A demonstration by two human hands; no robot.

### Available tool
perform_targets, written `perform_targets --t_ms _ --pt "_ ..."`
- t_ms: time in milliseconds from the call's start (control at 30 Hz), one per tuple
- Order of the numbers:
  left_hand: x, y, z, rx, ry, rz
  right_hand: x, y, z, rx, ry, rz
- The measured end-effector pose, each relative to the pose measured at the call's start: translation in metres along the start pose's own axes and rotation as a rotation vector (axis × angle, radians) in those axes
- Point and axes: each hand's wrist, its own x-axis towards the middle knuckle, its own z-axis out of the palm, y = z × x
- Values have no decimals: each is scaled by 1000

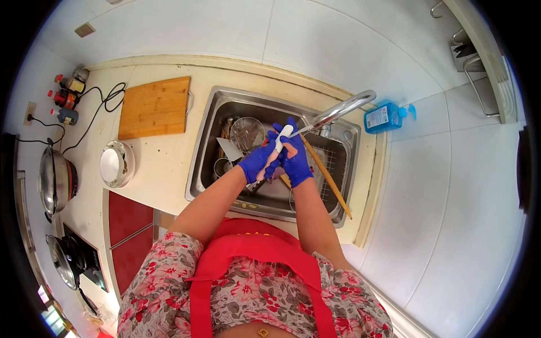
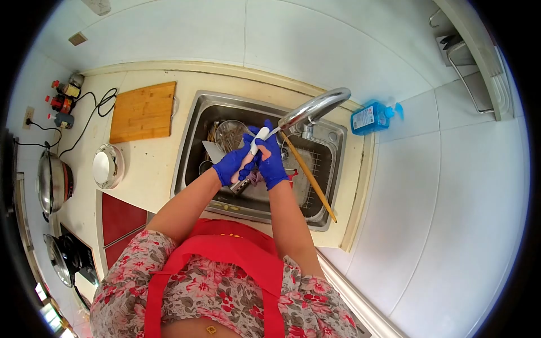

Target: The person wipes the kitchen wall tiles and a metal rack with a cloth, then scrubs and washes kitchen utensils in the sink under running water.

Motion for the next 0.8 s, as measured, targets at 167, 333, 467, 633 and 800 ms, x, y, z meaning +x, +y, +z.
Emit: perform_targets --t_ms 167,333,467,633,800 --pt "29 -20 -19 -87 -28 33 13 15 -9 -364 212 -7" --pt "15 -14 -39 -112 -314 -168 31 1 -33 -322 105 232" --pt "19 4 -25 305 28 -74 21 11 -39 -459 -81 0" --pt "28 1 -47 231 -7 -53 17 -1 -48 -479 -26 50" --pt "42 -5 -76 209 133 -25 43 40 -125 -1223 -88 126"
